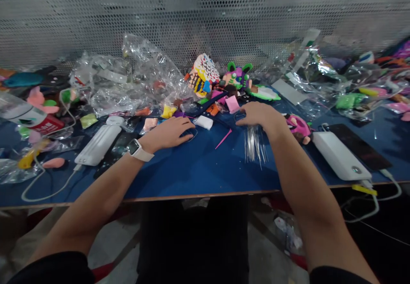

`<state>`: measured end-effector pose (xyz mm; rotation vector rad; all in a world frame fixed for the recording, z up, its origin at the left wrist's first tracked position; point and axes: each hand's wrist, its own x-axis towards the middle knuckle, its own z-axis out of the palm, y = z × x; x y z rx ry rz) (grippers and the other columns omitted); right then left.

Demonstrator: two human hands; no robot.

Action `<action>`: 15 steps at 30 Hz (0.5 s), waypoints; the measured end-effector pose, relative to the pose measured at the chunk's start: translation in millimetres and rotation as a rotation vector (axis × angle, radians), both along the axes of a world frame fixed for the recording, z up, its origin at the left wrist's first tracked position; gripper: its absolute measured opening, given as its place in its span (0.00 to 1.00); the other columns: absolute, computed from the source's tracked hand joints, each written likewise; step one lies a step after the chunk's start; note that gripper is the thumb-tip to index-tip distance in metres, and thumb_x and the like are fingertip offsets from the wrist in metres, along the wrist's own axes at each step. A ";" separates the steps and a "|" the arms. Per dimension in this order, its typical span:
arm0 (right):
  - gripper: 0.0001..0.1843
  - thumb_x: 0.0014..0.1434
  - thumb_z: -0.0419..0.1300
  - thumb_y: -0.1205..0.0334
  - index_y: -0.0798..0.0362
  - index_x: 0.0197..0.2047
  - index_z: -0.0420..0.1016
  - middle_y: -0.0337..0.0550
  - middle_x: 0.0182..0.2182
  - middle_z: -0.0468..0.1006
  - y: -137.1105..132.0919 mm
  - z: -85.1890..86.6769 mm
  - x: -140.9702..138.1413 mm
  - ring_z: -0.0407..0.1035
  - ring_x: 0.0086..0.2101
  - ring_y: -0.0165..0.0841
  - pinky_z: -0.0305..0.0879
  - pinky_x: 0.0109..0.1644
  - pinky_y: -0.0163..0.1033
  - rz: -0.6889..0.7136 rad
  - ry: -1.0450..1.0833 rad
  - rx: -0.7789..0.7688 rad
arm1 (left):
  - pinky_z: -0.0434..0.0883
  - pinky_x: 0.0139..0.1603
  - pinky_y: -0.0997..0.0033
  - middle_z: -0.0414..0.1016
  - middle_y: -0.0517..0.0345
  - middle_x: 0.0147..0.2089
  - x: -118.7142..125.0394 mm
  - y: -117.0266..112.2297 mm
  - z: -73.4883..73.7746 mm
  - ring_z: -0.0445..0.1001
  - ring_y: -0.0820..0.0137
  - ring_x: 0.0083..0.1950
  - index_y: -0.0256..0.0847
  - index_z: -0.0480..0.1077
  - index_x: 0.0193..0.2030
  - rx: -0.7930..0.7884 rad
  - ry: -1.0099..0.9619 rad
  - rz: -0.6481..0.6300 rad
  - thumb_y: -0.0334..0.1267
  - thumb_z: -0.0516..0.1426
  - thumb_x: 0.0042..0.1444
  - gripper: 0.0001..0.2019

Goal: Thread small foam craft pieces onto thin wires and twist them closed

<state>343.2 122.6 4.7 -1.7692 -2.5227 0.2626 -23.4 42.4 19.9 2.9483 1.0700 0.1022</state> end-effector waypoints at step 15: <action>0.29 0.47 0.70 0.44 0.50 0.49 0.78 0.49 0.41 0.75 -30.6 18.2 -8.4 0.73 0.38 0.44 0.71 0.46 0.50 0.090 0.136 -0.124 | 0.74 0.39 0.66 0.79 0.53 0.40 -4.2 6.6 7.4 0.76 0.69 0.36 0.40 0.77 0.50 -0.407 -0.625 0.231 0.35 0.62 0.63 0.10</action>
